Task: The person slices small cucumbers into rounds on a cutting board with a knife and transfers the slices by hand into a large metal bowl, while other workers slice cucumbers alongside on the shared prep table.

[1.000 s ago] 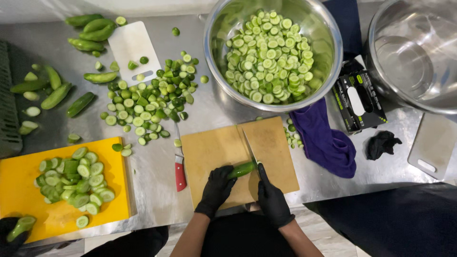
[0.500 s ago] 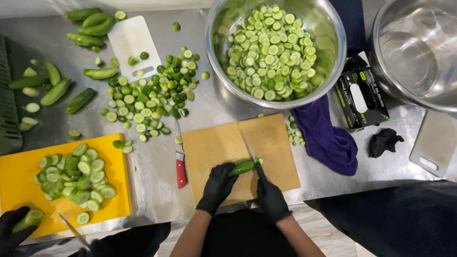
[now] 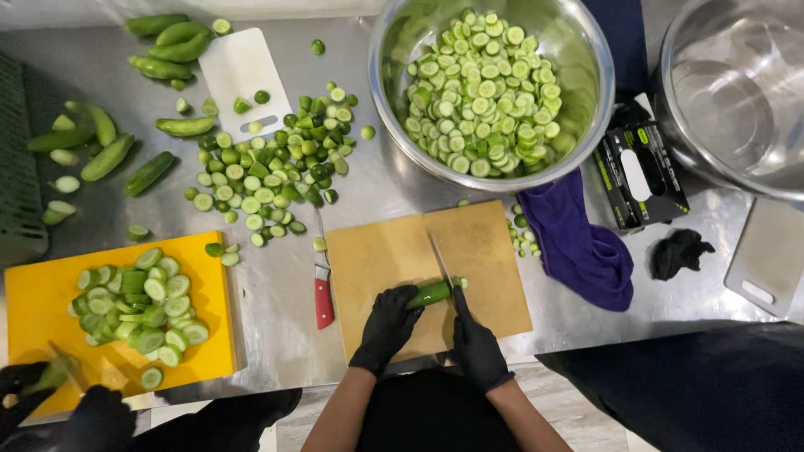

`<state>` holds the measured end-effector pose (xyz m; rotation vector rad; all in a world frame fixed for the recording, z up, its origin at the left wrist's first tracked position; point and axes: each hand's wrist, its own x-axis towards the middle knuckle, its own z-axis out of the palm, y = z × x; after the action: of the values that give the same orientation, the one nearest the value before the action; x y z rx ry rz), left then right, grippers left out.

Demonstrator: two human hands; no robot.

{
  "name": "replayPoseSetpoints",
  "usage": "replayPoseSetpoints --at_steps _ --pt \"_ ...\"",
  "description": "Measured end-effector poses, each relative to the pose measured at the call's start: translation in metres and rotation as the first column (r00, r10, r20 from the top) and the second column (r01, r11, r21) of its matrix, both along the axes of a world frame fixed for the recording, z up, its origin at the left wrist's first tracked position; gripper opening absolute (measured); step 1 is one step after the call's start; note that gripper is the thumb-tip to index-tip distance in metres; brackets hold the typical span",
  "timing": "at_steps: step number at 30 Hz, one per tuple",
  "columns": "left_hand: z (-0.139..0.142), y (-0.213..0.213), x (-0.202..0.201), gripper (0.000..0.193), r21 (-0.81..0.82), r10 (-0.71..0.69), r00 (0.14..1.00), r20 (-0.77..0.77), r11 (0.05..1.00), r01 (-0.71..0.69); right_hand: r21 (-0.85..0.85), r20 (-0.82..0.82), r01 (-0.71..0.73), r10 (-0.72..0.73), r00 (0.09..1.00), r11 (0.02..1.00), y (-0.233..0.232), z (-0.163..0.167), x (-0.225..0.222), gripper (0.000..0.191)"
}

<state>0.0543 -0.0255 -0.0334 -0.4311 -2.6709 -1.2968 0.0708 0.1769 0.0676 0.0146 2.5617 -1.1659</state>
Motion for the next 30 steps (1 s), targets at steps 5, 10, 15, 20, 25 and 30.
replayPoseSetpoints --at_steps 5,10,15,20,25,30 --pt "0.001 -0.002 0.003 0.049 -0.027 -0.009 1.0 0.0 1.0 0.009 0.0 -0.003 0.052 -0.052 0.999 0.999 -0.002 0.0 0.002 0.073" --pt "0.002 -0.001 0.001 0.047 -0.007 0.002 1.0 0.006 1.0 -0.002 -0.006 0.064 -0.013 0.014 0.998 1.0 -0.005 -0.001 0.002 0.084" --pt "0.004 -0.002 0.0 0.046 0.015 0.016 1.0 -0.016 1.0 -0.016 -0.004 0.01 0.013 -0.012 1.0 1.0 -0.008 0.0 0.006 0.083" --pt "0.005 -0.004 0.001 0.047 0.006 0.003 1.0 0.011 1.0 -0.003 0.045 -0.017 -0.081 0.081 0.997 0.996 -0.012 -0.006 0.007 0.093" --pt "0.004 -0.005 0.0 0.046 0.01 0.018 1.0 -0.018 1.0 -0.018 0.022 -0.028 -0.021 0.021 0.999 1.0 -0.014 -0.019 0.01 0.086" --pt "0.001 -0.006 0.001 0.046 0.032 0.005 1.0 -0.028 0.999 -0.004 0.094 -0.108 -0.076 0.086 0.99 0.993 -0.02 -0.024 0.012 0.079"
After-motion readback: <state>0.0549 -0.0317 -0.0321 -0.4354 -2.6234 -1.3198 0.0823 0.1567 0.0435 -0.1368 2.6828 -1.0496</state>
